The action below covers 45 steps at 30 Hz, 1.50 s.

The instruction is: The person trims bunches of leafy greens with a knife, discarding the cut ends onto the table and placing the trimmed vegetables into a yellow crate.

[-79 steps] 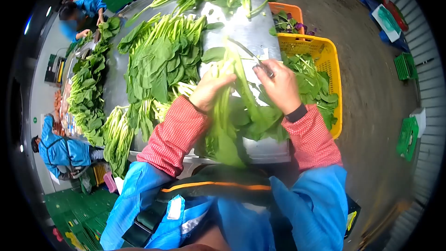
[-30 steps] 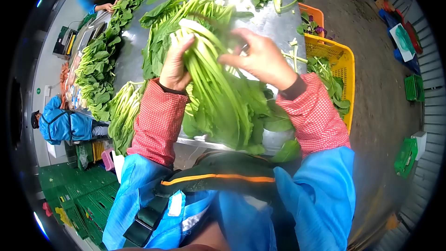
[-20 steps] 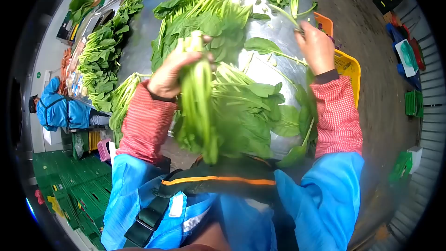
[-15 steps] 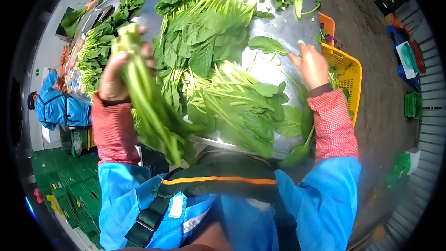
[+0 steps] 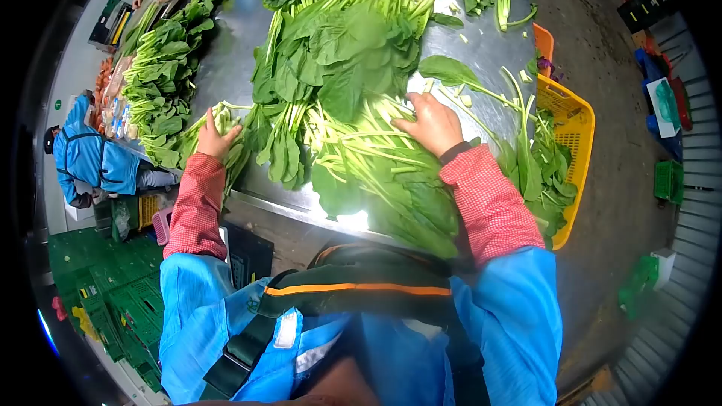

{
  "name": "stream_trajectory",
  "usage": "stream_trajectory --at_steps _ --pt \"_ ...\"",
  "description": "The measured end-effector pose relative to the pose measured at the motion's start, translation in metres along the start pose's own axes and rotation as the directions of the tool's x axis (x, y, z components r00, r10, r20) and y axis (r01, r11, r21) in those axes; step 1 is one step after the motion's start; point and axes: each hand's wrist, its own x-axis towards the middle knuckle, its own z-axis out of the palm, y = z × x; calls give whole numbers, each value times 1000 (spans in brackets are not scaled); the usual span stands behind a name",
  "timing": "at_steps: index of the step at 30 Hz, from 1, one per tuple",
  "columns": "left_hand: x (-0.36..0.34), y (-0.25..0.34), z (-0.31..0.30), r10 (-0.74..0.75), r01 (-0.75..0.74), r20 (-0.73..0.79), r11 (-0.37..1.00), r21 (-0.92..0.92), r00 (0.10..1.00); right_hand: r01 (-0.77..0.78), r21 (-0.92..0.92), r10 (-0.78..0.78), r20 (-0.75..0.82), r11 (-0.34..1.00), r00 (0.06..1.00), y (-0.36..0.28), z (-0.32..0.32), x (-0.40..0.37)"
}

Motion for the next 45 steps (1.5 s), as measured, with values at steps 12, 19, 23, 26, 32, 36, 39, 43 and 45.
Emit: stream_trajectory --at_steps 12,19,23,26,32,36,39,43,45 --pt "-60 287 -51 526 -295 -34 421 -858 850 -34 685 300 -274 728 914 15 -98 -14" --pt "-81 324 -26 370 -144 57 495 -857 927 -291 -434 106 -402 853 910 37 -140 -34" --pt "-121 321 -36 537 -316 128 654 -687 834 -41 68 52 -168 997 984 43 -50 -21" --pt "-138 324 -47 642 -405 159 636 -657 750 -77 144 74 29 987 997 46 -1 -4" --pt "-132 322 -31 385 68 302 515 -855 872 -156 419 176 -10 895 984 58 -17 -9" --pt "-119 358 -44 411 107 241 321 -941 879 -218 753 217 102 621 971 61 -67 -25" --pt "-114 398 -54 528 265 200 -48 -963 825 -381 832 236 308 404 922 51 -97 -43" --pt "-100 429 -61 613 424 307 -50 -904 728 -77 663 144 -46 744 989 61 -110 -48" --pt "-101 440 -67 609 437 322 -46 -898 725 30 260 76 -388 965 918 60 -139 -55"
